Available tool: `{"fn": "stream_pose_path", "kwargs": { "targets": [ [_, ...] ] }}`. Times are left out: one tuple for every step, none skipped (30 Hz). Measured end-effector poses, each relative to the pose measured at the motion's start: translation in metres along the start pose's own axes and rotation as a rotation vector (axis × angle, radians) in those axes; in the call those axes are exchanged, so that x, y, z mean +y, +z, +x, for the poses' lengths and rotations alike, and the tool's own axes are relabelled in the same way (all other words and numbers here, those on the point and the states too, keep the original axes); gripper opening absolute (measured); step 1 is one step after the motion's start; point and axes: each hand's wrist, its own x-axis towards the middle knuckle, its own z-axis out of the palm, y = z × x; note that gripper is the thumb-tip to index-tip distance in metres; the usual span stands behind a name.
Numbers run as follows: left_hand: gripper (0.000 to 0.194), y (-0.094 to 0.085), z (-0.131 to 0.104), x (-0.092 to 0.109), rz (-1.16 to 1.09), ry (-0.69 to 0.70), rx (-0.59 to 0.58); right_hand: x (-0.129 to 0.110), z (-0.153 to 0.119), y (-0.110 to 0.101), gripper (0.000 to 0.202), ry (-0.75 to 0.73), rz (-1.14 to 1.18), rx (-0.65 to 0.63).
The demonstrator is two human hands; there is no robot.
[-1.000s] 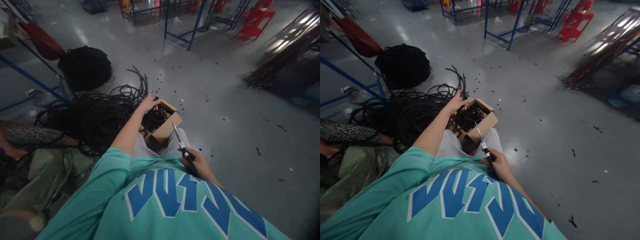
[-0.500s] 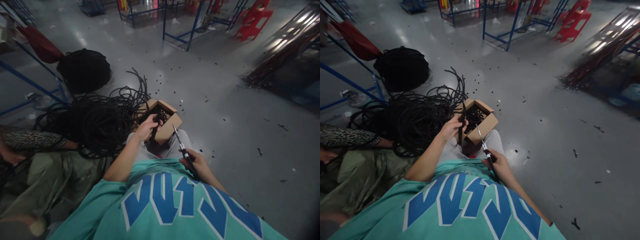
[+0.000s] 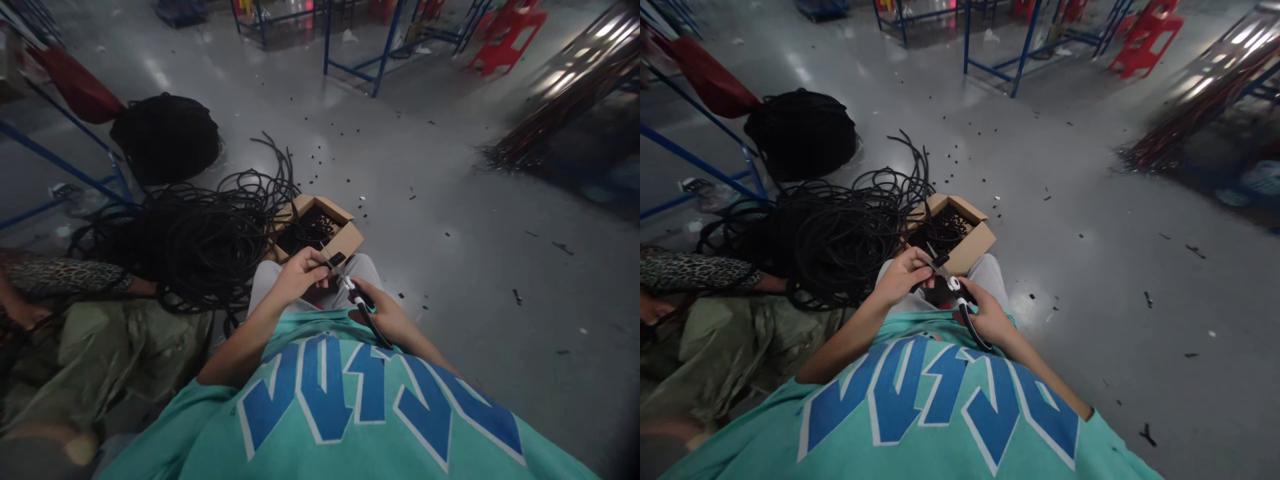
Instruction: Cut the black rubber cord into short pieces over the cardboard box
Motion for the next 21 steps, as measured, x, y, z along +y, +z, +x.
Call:
{"fn": "stream_pose_path", "kwargs": {
  "targets": [
    [0.036, 0.002, -0.001, 0.001, 0.003, 0.004, -0.004, -0.002, 0.000, 0.000, 0.064, -0.007, -0.010, 0.005],
    [0.036, 0.003, -0.002, 0.001, 0.003, 0.006, -0.004, -0.003, 0.000, 0.000, 0.064, -0.015, -0.019, 0.012],
    [0.036, 0.005, -0.003, 0.001, 0.000, 0.007, 0.002, -0.005, 0.000, -0.001, 0.063, -0.025, -0.026, 0.019],
    [0.036, 0.006, -0.003, 0.001, -0.005, 0.007, 0.006, -0.006, 0.000, -0.001, 0.063, -0.036, -0.028, 0.024],
    [0.037, 0.007, -0.004, 0.001, -0.013, 0.006, 0.007, -0.006, 0.000, -0.002, 0.062, -0.045, -0.025, 0.026],
    [0.038, 0.007, -0.004, 0.000, -0.025, 0.007, 0.006, -0.006, 0.000, -0.002, 0.061, -0.053, -0.016, 0.025],
    [0.039, 0.008, -0.004, 0.000, -0.041, 0.007, 0.004, -0.005, -0.001, -0.002, 0.060, -0.058, -0.005, 0.024],
    [0.040, 0.008, -0.004, -0.001, -0.059, 0.005, 0.002, -0.004, -0.001, -0.002, 0.059, -0.062, 0.007, 0.024],
    [0.041, 0.009, -0.004, -0.002, -0.078, 0.003, 0.000, -0.003, -0.001, -0.002, 0.058, -0.064, 0.015, 0.027],
    [0.042, 0.010, -0.005, -0.003, -0.096, 0.000, -0.002, -0.001, -0.002, -0.002, 0.057, -0.065, 0.022, 0.031],
    [0.042, 0.010, -0.005, -0.003, -0.111, -0.005, -0.004, 0.000, -0.002, -0.002, 0.056, -0.064, 0.027, 0.033],
    [0.042, 0.010, -0.005, -0.004, -0.124, -0.009, -0.009, 0.001, -0.002, -0.002, 0.055, -0.063, 0.032, 0.034],
    [0.042, 0.010, -0.005, -0.004, -0.137, -0.013, -0.016, 0.002, -0.002, -0.002, 0.053, -0.062, 0.037, 0.030],
    [0.043, 0.010, -0.005, -0.004, -0.151, -0.019, -0.028, 0.002, -0.003, -0.002, 0.051, -0.062, 0.041, 0.024],
    [0.043, 0.008, -0.005, -0.004, -0.168, -0.026, -0.047, 0.002, -0.003, -0.002, 0.050, -0.063, 0.046, 0.017],
    [0.045, 0.006, -0.005, -0.003, -0.184, -0.036, -0.075, 0.001, -0.004, -0.002, 0.048, -0.065, 0.051, 0.008],
    [0.050, 0.003, -0.005, -0.003, -0.200, -0.050, -0.118, 0.000, -0.005, -0.002, 0.046, -0.068, 0.060, -0.009],
    [0.058, 0.000, -0.005, -0.002, -0.214, -0.068, -0.177, -0.002, -0.007, -0.002, 0.044, -0.071, 0.074, -0.032],
    [0.067, -0.005, -0.004, -0.002, -0.223, -0.092, -0.250, -0.003, -0.008, -0.002, 0.042, -0.074, 0.097, -0.065],
    [0.075, -0.010, -0.003, -0.002, -0.225, -0.121, -0.335, -0.005, -0.010, -0.001, 0.041, -0.078, 0.130, -0.108],
    [0.078, -0.015, -0.002, -0.002, -0.222, -0.156, -0.424, -0.005, -0.011, 0.000, 0.040, -0.085, 0.167, -0.158]
  ]
}}
